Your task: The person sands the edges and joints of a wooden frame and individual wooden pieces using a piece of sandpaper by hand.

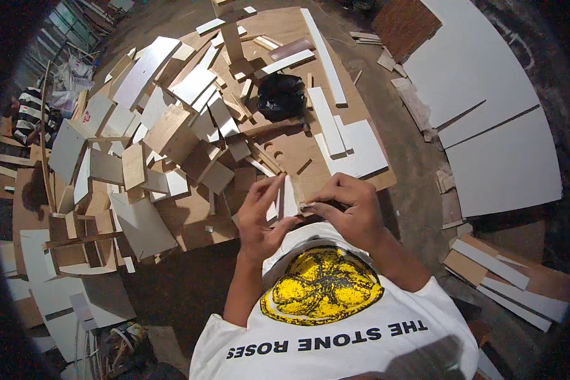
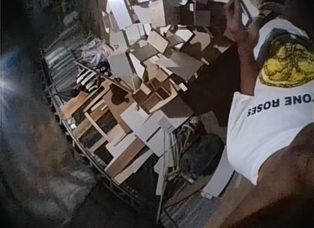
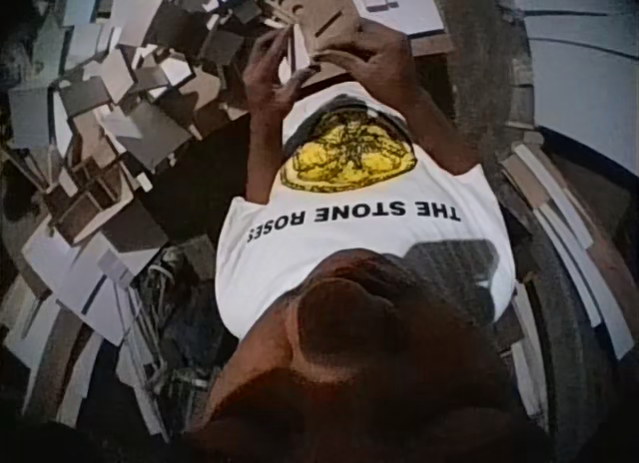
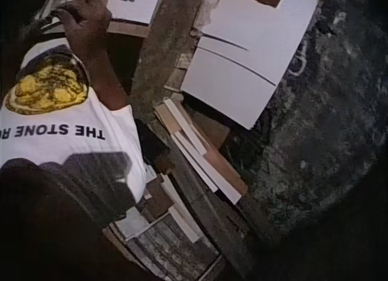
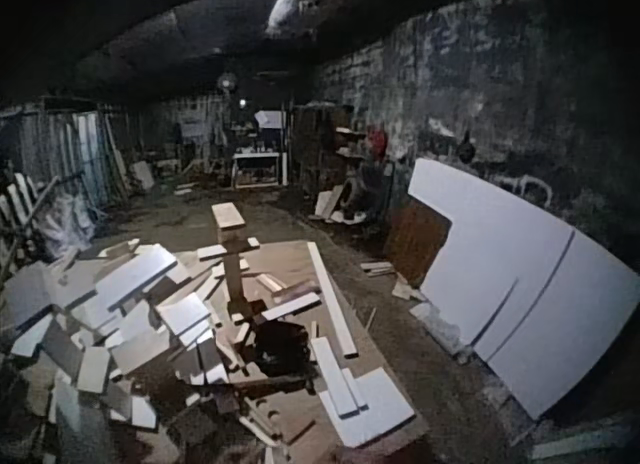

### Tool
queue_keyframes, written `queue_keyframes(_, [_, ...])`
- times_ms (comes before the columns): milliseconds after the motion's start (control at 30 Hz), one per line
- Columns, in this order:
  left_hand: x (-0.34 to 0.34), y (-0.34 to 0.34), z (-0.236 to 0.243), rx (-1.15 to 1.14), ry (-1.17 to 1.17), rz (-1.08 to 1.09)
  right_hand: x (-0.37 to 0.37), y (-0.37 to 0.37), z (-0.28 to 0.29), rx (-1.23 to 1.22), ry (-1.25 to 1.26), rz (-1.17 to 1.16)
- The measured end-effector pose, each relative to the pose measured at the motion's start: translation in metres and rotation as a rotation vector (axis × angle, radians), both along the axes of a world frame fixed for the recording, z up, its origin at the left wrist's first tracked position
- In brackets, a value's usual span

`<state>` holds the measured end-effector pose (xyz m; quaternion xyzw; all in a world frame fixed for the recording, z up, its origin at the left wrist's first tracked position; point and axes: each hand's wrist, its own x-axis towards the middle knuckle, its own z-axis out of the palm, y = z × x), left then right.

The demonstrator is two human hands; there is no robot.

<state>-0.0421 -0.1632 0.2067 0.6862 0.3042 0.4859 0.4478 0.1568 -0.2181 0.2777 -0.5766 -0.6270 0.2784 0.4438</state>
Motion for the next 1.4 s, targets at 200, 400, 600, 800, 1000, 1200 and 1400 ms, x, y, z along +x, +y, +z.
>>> queue_keyframes(200, [0.006, -0.005, 0.005, 0.069, 0.107, -0.003, 0.004, 0.003, -0.003, 0.003, -0.035, -0.102])
queue_keyframes(400, [0.006, -0.008, 0.002, 0.121, 0.182, -0.079, 0.004, -0.015, -0.014, -0.027, -0.102, -0.199])
queue_keyframes(600, [0.004, -0.010, -0.008, 0.103, 0.163, -0.040, -0.008, -0.034, -0.012, -0.035, -0.140, -0.164])
queue_keyframes(800, [-0.002, -0.029, -0.003, 0.089, 0.171, -0.063, -0.006, -0.002, -0.023, -0.004, -0.046, -0.192])
queue_keyframes(1000, [-0.016, -0.020, -0.005, 0.144, 0.190, 0.077, -0.021, -0.013, -0.027, -0.040, -0.138, -0.030])
queue_keyframes(1200, [-0.007, -0.025, -0.013, 0.146, 0.201, 0.076, -0.018, 0.006, -0.018, -0.076, 0.079, -0.098])
queue_keyframes(1400, [0.010, -0.027, -0.014, -0.016, 0.148, -0.022, 0.004, -0.003, -0.033, 0.006, -0.036, -0.126])
